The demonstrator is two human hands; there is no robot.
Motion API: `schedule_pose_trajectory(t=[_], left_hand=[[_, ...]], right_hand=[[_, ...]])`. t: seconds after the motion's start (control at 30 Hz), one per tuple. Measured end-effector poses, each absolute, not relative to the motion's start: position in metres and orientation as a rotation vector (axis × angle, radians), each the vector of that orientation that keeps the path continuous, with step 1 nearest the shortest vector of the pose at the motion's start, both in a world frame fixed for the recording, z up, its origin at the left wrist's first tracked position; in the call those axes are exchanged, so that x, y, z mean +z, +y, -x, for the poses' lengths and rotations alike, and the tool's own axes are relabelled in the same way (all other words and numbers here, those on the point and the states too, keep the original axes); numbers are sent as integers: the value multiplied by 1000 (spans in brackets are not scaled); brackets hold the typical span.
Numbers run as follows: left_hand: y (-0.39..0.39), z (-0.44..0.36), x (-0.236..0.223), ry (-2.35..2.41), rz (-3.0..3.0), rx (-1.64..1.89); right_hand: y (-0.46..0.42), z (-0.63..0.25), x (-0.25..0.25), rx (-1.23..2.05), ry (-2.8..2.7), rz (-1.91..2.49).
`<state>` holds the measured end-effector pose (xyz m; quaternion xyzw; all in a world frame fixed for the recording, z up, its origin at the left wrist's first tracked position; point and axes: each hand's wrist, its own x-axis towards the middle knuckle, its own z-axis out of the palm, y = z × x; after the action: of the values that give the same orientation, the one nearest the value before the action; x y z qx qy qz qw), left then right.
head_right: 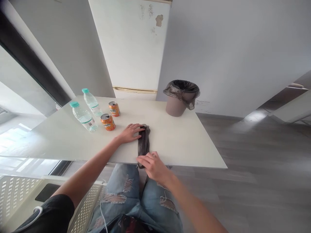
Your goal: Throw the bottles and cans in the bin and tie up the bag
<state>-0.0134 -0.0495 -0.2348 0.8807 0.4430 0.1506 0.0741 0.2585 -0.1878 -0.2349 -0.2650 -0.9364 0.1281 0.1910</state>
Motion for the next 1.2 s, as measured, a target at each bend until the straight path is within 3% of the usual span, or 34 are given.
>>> schedule_pose_trajectory(t=[0.17, 0.33, 0.57, 0.83, 1.03, 1.2], left_hand=[[-53, 17, -231, 1259, -2517, 533], [-50, 23, -228, 1176, -2217, 751], [-46, 23, -239, 1200, -2416, 688], [-44, 24, -248, 1171, -2474, 596], [-57, 22, -234, 1083, -2344, 1019], [-66, 13, -231, 853, -2591, 752]], right_hand=[[-137, -244, -200, 772, -2205, 969], [-52, -217, -167, 912, -2203, 1025], [-29, -201, -173, 1265, -2271, 862], [-40, -205, -212, 956, -2083, 1106], [-21, -203, -237, 780, -2093, 1175], [-33, -214, -229, 646, -2007, 1212]])
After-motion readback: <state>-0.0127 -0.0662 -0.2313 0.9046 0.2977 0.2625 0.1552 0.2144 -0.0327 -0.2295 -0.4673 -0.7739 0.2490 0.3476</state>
